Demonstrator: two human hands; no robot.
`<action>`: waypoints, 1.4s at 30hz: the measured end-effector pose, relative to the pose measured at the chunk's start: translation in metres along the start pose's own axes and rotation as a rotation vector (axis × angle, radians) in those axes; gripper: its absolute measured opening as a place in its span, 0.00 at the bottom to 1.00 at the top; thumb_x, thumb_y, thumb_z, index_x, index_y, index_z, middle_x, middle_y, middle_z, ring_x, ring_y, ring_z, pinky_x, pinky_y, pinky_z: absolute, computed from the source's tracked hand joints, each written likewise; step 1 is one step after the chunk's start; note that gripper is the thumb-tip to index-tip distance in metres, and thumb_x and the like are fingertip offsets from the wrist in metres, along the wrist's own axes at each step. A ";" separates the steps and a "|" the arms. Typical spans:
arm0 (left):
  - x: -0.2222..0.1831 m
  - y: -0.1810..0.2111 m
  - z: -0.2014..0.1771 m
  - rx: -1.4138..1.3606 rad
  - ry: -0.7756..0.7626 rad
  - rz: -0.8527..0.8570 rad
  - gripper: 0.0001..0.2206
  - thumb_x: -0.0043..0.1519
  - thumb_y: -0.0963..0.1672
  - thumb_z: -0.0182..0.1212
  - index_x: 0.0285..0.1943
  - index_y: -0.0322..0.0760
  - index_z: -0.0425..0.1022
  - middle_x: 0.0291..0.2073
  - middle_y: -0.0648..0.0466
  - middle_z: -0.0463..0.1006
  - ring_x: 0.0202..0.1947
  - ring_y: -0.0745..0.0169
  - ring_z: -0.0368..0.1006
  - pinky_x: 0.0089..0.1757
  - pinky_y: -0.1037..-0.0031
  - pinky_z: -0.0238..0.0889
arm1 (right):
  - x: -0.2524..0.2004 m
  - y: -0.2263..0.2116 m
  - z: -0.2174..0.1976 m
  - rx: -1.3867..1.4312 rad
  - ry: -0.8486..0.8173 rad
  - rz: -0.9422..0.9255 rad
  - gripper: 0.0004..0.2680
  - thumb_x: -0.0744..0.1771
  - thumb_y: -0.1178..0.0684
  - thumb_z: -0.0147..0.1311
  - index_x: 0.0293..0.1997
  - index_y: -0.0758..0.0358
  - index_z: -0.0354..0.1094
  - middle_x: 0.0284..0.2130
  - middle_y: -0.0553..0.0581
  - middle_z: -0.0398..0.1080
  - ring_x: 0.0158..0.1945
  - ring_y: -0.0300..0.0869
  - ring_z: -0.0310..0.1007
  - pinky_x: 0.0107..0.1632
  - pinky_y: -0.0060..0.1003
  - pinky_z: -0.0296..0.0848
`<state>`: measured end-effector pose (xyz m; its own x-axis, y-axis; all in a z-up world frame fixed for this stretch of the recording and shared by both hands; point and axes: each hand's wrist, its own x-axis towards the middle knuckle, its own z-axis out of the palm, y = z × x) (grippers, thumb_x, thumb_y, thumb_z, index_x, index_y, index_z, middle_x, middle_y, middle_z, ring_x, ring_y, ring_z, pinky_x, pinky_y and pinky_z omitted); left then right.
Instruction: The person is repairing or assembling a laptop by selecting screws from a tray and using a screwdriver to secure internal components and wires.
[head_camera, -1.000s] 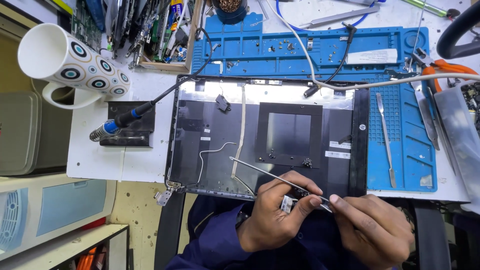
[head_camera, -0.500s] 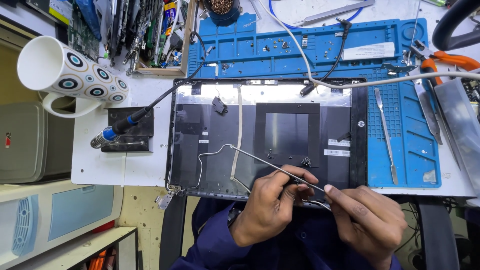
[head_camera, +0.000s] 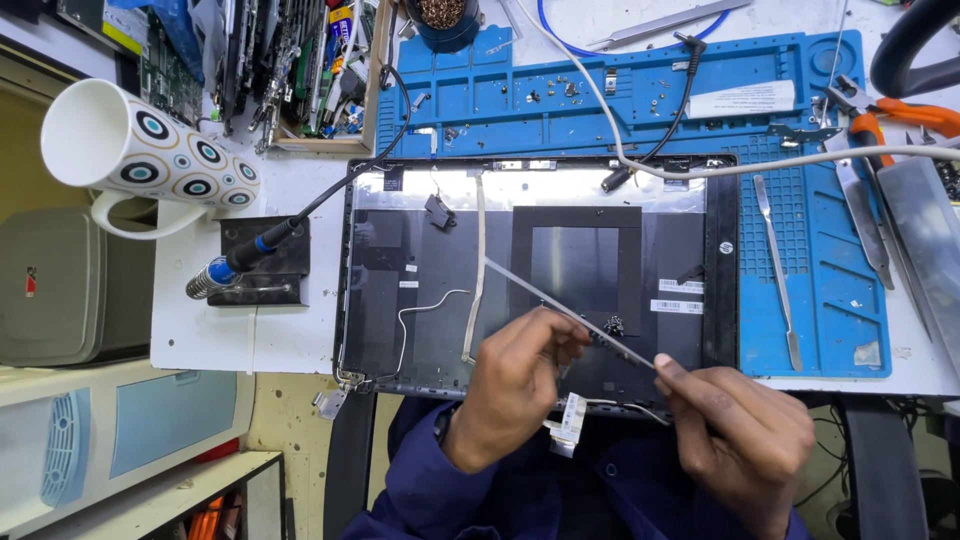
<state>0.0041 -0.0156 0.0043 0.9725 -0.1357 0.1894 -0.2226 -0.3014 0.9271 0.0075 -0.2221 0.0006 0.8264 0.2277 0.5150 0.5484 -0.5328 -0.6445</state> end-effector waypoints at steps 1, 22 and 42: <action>-0.001 -0.001 -0.003 -0.069 0.042 -0.069 0.12 0.67 0.32 0.42 0.46 0.32 0.73 0.33 0.50 0.76 0.32 0.62 0.76 0.38 0.76 0.75 | 0.001 0.001 -0.002 -0.059 0.031 -0.001 0.03 0.66 0.67 0.63 0.39 0.70 0.77 0.23 0.60 0.72 0.23 0.44 0.68 0.28 0.34 0.62; -0.001 0.006 0.023 -0.426 0.080 -0.097 0.07 0.70 0.46 0.59 0.44 0.37 0.73 0.40 0.52 0.74 0.42 0.61 0.73 0.46 0.75 0.70 | 0.003 -0.008 0.001 0.032 -0.008 -0.035 0.03 0.65 0.65 0.60 0.40 0.68 0.76 0.21 0.57 0.72 0.21 0.41 0.71 0.25 0.31 0.63; 0.002 0.014 -0.001 -0.165 -0.037 -0.022 0.09 0.70 0.35 0.51 0.48 0.32 0.77 0.41 0.49 0.80 0.41 0.57 0.76 0.43 0.73 0.77 | -0.007 -0.006 0.001 0.112 -0.058 0.140 0.04 0.65 0.61 0.60 0.41 0.63 0.77 0.22 0.55 0.73 0.20 0.37 0.67 0.27 0.30 0.62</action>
<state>0.0028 -0.0189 0.0186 0.9732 -0.1662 0.1591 -0.1839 -0.1466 0.9720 -0.0017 -0.2200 0.0007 0.8998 0.2062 0.3845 0.4357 -0.4696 -0.7679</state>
